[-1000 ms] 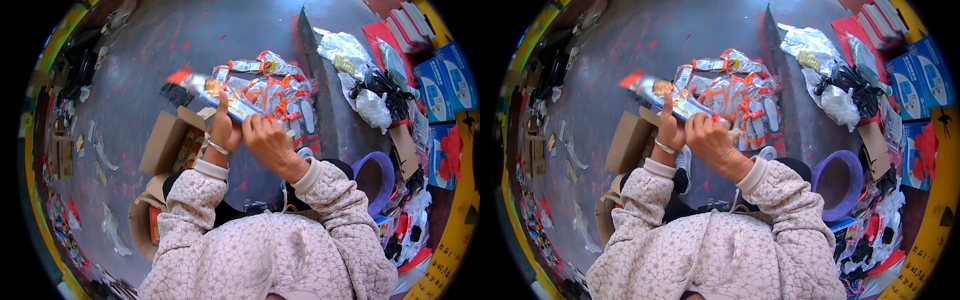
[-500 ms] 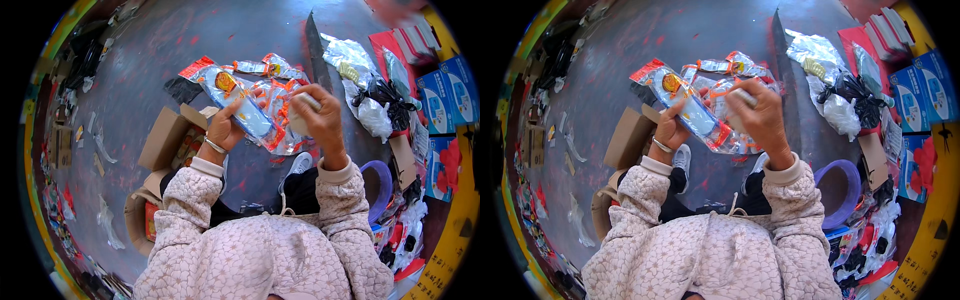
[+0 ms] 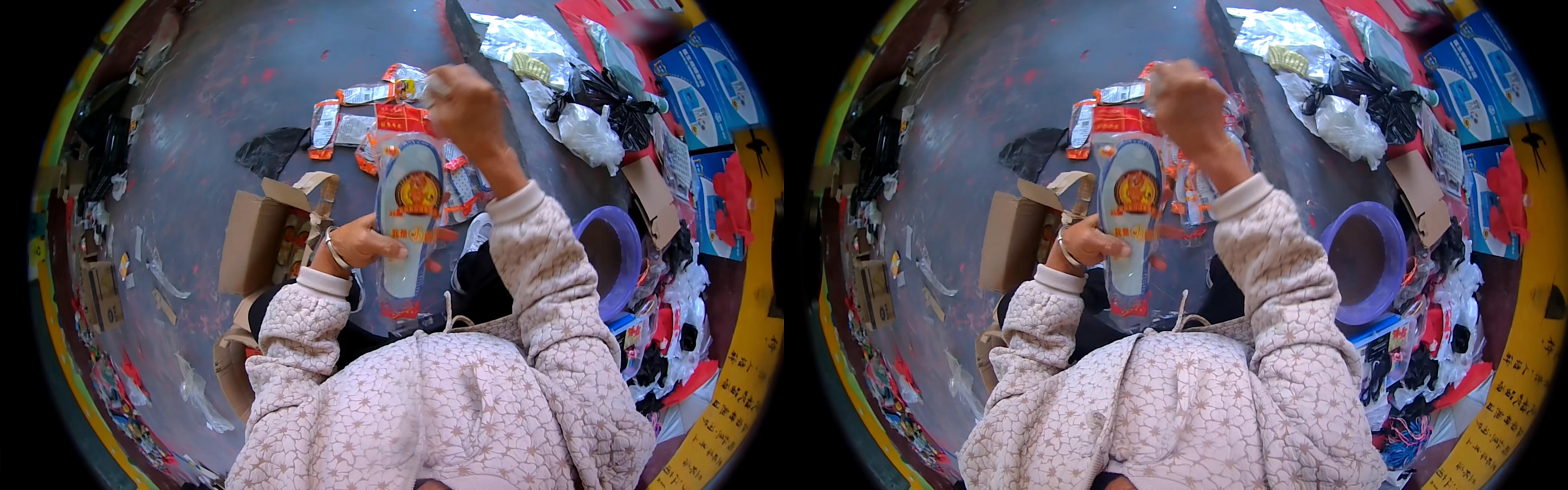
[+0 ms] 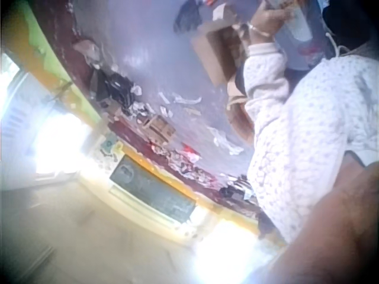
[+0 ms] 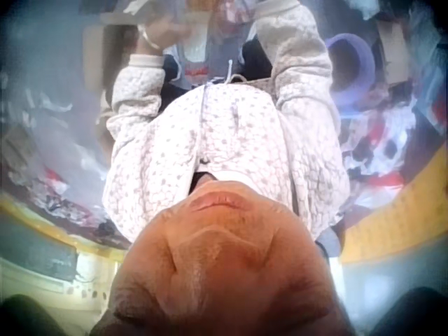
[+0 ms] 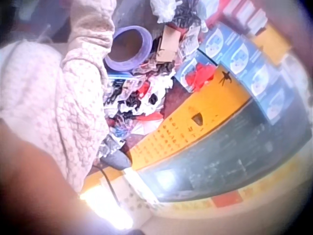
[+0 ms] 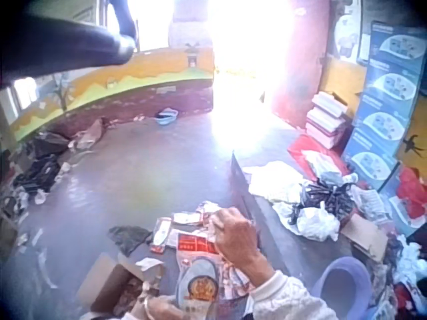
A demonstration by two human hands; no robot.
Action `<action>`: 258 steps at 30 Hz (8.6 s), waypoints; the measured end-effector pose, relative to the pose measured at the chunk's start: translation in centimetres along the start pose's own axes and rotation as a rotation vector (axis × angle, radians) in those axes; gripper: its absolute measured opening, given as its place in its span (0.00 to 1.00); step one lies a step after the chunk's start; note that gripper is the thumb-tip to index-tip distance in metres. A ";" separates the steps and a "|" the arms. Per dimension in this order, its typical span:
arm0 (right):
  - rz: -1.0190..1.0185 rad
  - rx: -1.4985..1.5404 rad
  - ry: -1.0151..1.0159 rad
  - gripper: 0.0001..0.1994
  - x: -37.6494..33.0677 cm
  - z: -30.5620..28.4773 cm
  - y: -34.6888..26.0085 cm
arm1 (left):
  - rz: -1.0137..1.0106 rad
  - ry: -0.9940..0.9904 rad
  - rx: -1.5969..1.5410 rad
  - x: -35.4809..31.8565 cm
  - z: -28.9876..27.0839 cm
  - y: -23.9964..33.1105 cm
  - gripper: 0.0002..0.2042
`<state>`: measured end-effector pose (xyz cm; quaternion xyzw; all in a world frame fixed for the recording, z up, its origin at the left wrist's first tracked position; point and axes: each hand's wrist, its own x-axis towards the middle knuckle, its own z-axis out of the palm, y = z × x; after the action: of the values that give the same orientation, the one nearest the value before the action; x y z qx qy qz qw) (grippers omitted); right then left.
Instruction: The person sits on the floor and wipes the plastic packaging of packaged slippers with a cloth. They pick up individual packages, wipe them, and place them into a cardboard box.
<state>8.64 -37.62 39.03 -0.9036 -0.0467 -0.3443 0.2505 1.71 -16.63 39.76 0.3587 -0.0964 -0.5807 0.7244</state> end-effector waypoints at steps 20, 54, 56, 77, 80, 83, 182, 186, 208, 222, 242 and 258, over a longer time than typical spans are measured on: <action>0.334 -0.019 -0.217 0.07 0.3 -1.9 4.1 | -0.083 -0.090 -0.091 -1.2 -1.7 -0.1 0.34; 0.851 0.851 -0.915 0.34 -1.9 -3.0 -4.0 | 0.845 0.225 -0.445 -1.9 -5.1 2.4 0.36; 0.673 0.788 -1.009 0.32 -2.1 -2.8 -5.1 | 0.822 0.214 -0.424 -1.8 -4.9 2.4 0.36; -0.069 0.363 -0.949 0.11 -1.1 -3.8 -6.2 | 0.679 0.261 -0.661 0.4 -5.0 -2.2 0.25; 0.050 0.473 -0.967 0.12 -1.3 -3.4 -5.4 | 0.634 0.342 -0.601 0.4 -5.4 -2.2 0.20; 0.293 0.561 -0.977 0.14 -1.9 -2.3 -4.5 | 0.609 0.465 -0.517 0.5 -5.9 -2.3 0.16; 0.498 0.933 -0.629 0.14 -4.8 -1.2 -5.7 | 0.822 0.709 -0.030 -0.8 -4.8 -0.2 0.16; 0.581 0.950 -0.625 0.12 -5.1 -1.2 -6.3 | 0.838 0.676 0.031 -0.8 -6.2 -0.3 0.17; 0.473 0.905 -0.396 0.29 -4.4 -0.4 -2.7 | 0.664 0.824 0.285 -0.1 -3.9 0.2 0.13; 0.499 0.877 -0.583 0.11 -5.0 -1.7 -8.1 | 0.656 0.702 0.499 -2.5 -2.6 0.9 0.17; 0.578 0.504 -0.346 0.14 -4.6 -1.1 -11.3 | 0.441 0.601 0.377 -5.0 -1.5 1.2 0.21; 0.593 0.686 -0.417 0.13 -4.4 -1.3 -7.7 | 0.525 0.716 0.403 -1.4 -1.7 1.6 0.22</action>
<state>2.50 -31.15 40.27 -0.7932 0.0525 -0.0349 0.6057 3.42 -14.53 39.95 0.6328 -0.0388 -0.1883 0.7500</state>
